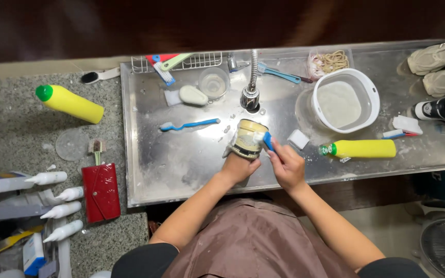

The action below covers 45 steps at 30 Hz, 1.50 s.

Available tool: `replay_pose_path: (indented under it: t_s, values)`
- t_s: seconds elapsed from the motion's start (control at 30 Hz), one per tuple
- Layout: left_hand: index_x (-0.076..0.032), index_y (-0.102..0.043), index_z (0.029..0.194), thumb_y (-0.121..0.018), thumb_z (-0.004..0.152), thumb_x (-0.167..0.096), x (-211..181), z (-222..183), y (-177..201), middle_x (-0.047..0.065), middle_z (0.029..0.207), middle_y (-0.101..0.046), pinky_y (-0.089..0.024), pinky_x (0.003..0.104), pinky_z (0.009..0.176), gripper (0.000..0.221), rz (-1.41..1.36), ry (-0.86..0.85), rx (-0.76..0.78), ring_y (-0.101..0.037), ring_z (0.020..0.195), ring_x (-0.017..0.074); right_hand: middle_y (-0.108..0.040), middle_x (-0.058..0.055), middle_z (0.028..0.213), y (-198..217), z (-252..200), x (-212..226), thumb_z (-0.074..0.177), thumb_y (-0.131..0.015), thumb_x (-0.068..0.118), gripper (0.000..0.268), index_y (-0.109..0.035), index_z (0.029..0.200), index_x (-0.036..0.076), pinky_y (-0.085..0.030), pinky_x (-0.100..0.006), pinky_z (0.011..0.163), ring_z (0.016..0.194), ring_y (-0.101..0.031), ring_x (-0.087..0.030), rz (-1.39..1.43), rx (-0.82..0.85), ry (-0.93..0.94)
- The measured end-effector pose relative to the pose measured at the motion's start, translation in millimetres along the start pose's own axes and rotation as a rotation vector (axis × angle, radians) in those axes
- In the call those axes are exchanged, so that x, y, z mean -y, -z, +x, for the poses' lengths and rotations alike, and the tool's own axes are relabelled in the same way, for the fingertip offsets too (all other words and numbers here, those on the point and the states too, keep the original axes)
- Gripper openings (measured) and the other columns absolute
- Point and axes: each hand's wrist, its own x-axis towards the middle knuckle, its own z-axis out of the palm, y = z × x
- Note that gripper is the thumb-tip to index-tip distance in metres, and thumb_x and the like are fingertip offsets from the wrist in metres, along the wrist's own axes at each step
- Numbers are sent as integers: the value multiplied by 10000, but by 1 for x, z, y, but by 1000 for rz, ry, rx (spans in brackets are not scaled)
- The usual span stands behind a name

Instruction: Washing a sneaker in a utility sink using brushes and soap.

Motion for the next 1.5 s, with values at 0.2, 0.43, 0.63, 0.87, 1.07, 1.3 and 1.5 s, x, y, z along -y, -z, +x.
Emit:
replay_pose_path:
  t_s: [0.2,0.43,0.63,0.87,1.07,1.3,1.5]
  values:
    - [-72,-675,1040,-649,879,-260,-26,1,-8,173,989,-702,-528,510,775,249,18,64,113,-662,883,402,-576,-83,713,29,35,57,907,-774,151,362,-741,1267,128,-455,-363,539,558,-558,-227,-191,58,26]
    - [-58,-667,1069,-671,827,-280,-20,-4,-18,205,1035,-689,-526,523,785,329,141,-205,-104,-660,912,421,-589,-41,732,40,22,35,925,-763,232,360,-730,1281,190,-482,-367,549,581,-591,-217,-261,75,1]
    - [-92,-711,987,-663,908,-258,-25,-2,-17,161,960,-716,-530,512,791,190,104,132,213,-673,883,395,-584,-61,683,49,30,46,870,-791,244,350,-777,1219,227,-459,-389,483,543,-588,-243,-429,171,133]
    - [-23,-688,1225,-725,888,-128,-12,-17,0,127,1159,-727,-543,353,937,355,-681,80,-220,-683,1058,246,-623,-81,817,36,-9,-7,920,-766,142,421,-689,1333,120,-493,-340,600,615,-585,-218,-135,61,5]
    - [0,-683,1220,-687,964,-127,-12,-15,0,46,1141,-722,-535,285,899,286,-1223,391,-408,-666,1003,120,-654,-111,903,-3,15,31,947,-737,135,469,-614,1396,86,-508,-340,626,643,-595,-224,-15,-5,12]
    - [-20,-670,1224,-674,962,-71,-20,-3,5,25,1139,-716,-543,280,894,267,-1289,319,-596,-665,996,111,-571,-58,734,-24,-15,10,926,-763,215,462,-680,1373,132,-473,-385,521,550,-583,-239,-291,-2,12]
    - [-24,-654,1262,-651,986,-60,-12,-12,-13,23,1215,-698,-531,280,933,279,-1129,327,-514,-654,1075,109,-558,-62,718,-23,49,59,932,-770,238,428,-709,1351,169,-450,-386,495,528,-568,-233,-311,-52,63]
